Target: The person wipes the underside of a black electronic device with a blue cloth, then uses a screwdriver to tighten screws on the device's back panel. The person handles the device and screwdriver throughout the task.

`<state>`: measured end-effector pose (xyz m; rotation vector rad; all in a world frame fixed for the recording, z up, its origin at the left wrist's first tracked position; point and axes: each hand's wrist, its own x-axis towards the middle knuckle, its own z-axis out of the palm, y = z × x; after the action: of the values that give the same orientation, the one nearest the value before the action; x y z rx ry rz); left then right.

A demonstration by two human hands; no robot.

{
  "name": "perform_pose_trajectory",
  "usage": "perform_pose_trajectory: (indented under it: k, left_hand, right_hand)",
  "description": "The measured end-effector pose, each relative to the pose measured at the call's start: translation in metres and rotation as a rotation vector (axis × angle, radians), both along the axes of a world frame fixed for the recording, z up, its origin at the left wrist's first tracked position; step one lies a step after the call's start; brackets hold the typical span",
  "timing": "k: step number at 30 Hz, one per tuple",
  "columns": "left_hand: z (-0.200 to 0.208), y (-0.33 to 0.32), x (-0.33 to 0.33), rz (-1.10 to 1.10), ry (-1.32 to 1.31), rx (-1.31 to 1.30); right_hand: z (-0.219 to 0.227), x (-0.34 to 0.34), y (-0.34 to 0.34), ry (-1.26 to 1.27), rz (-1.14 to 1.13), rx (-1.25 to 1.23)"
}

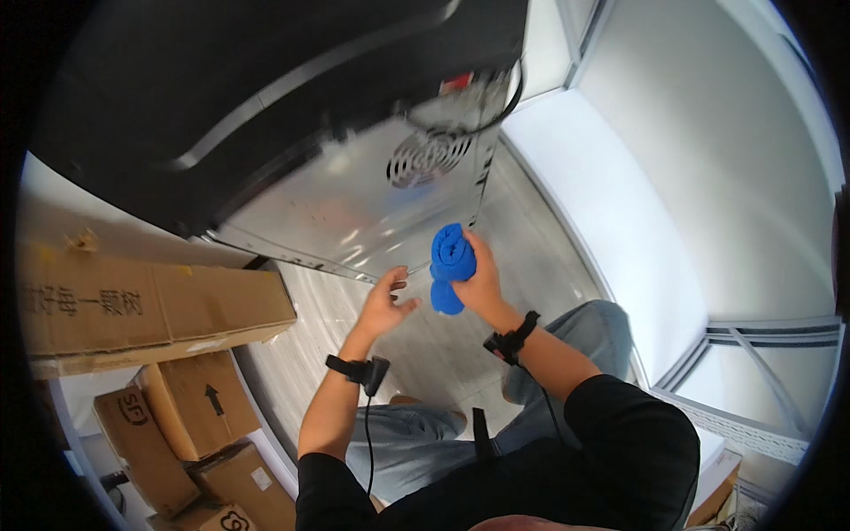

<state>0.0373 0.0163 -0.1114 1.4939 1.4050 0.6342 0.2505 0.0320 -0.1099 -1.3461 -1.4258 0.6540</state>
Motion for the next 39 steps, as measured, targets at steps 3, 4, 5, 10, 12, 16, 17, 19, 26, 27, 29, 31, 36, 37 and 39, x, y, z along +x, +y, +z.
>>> perform_pose_trajectory:
  k: [3, 4, 5, 10, 12, 16, 17, 19, 26, 27, 29, 31, 36, 37, 39]
  left_hand:
    - [0.093, -0.017, 0.048, -0.088, -0.067, 0.117]
    - [0.117, -0.021, 0.059, -0.125, -0.099, 0.167]
    - [0.137, -0.023, 0.070, -0.164, -0.133, 0.216]
    - [0.246, -0.051, 0.120, -0.116, -0.350, 0.065]
    - [0.296, -0.062, 0.136, -0.087, -0.500, 0.005]
    - [0.381, -0.069, 0.160, -0.147, -0.530, -0.021]
    - [0.394, -0.067, 0.165, -0.182, -0.545, -0.039]
    - [0.427, -0.063, 0.182, -0.275, -0.597, -0.079]
    - [0.517, -0.070, 0.274, -0.698, -0.568, -0.239]
    - [0.531, -0.076, 0.295, -0.770, -0.545, -0.255]
    - [0.557, -0.088, 0.339, -0.903, -0.510, -0.274]
    - [0.573, -0.102, 0.380, -0.945, -0.431, -0.242]
    - [0.576, -0.136, 0.495, -1.017, -0.402, -0.135]
    - [0.575, -0.143, 0.516, -1.019, -0.412, -0.153]
    - [0.583, -0.157, 0.555, -1.003, -0.452, -0.161]
  right_hand:
    - [0.073, 0.021, -0.027, 0.004, 0.147, -0.068]
    - [0.102, 0.026, -0.036, 0.007, 0.182, -0.086]
    - [0.133, 0.033, -0.043, 0.027, 0.233, -0.187]
    - [0.281, 0.055, -0.079, 0.102, 0.197, -0.363]
    - [0.330, 0.066, -0.089, 0.110, 0.206, -0.361]
    - [0.406, 0.103, -0.108, 0.077, 0.215, -0.259]
    - [0.420, 0.113, -0.113, 0.089, 0.218, -0.306]
    - [0.461, 0.142, -0.125, 0.130, 0.153, -0.452]
    - [0.546, 0.229, -0.204, 0.455, -0.044, -0.419]
    - [0.557, 0.240, -0.217, 0.433, -0.076, -0.366]
    - [0.575, 0.268, -0.240, 0.383, -0.166, -0.246]
    - [0.580, 0.299, -0.263, 0.338, -0.267, -0.123]
    - [0.598, 0.390, -0.306, 0.572, -0.564, -0.093]
    - [0.598, 0.408, -0.312, 0.601, -0.641, -0.085]
    - [0.593, 0.440, -0.324, 0.604, -0.831, -0.068]
